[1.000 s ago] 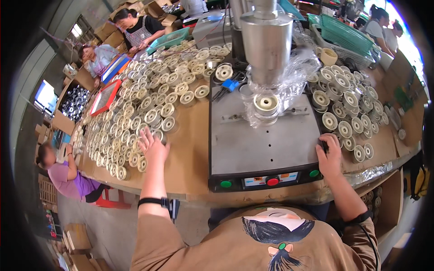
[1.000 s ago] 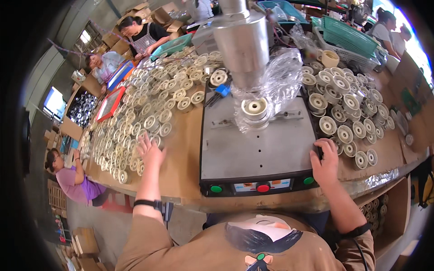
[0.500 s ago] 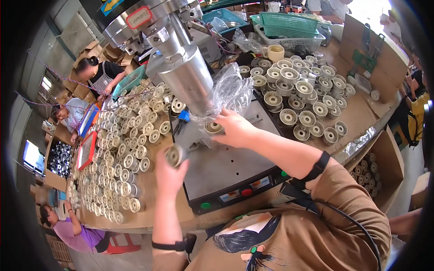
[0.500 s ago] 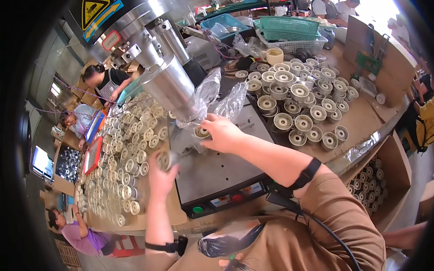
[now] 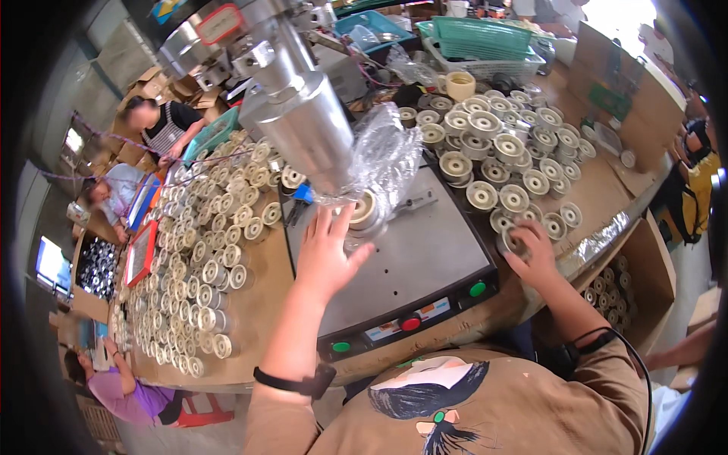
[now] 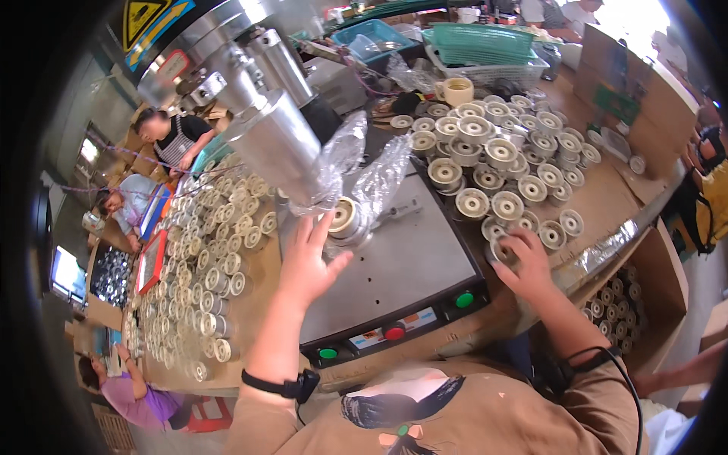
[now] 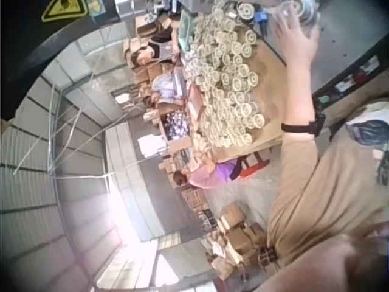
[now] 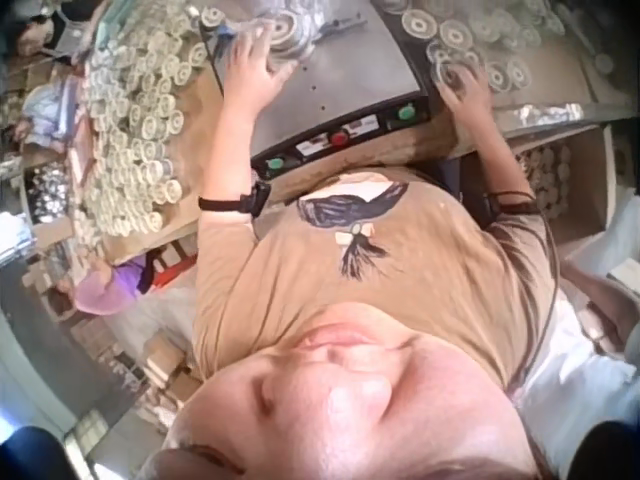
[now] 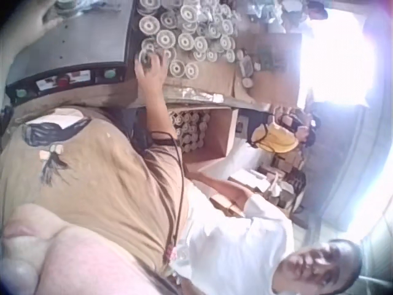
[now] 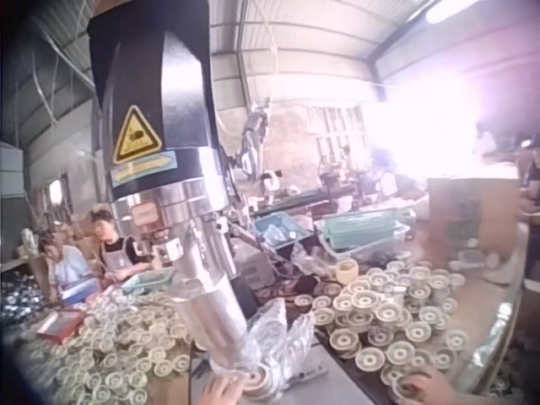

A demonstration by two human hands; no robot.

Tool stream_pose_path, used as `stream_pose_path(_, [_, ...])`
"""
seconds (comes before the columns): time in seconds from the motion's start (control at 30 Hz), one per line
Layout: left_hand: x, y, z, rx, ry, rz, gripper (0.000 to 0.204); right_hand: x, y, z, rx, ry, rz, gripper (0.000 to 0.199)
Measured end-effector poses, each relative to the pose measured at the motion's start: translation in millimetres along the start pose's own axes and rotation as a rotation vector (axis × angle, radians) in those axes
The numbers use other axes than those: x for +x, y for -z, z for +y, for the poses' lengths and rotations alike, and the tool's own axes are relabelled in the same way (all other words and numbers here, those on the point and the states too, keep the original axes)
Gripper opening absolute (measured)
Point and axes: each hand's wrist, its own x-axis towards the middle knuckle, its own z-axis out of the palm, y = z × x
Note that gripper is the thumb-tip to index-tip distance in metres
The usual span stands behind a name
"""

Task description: Operating a press machine to assemble circular plastic components in a factory setting.

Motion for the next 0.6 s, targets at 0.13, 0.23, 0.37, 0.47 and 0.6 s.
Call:
stream_pose_path(0.13, [-74.7,8.8,-11.5,-0.125,0.146,-0.055,0.083,-6.1,12.5,18.0,-0.278,0.211,-0.103,0.046])
stream_pose_path(0.23, [-136.3,7.9,-18.3,-0.156,0.283,-0.156,0.090,-14.7,15.8,18.7,-0.294,0.190,-0.107,0.051])
stream_pose_path(0.37, [-198.8,-16.4,-17.2,-0.323,0.511,-0.157,0.107,-16.2,18.5,12.3,-0.089,0.228,-0.279,0.045])
stream_pose_path(0.47, [-205.5,-30.8,-2.4,-0.402,0.553,-0.081,0.119,-14.4,12.9,11.7,-0.362,0.336,-0.247,0.045])
stream_pose_path(0.6, [-198.4,-32.1,-0.9,-0.361,0.572,-0.136,0.125,-24.2,4.4,10.2,-0.424,0.270,-0.172,0.049])
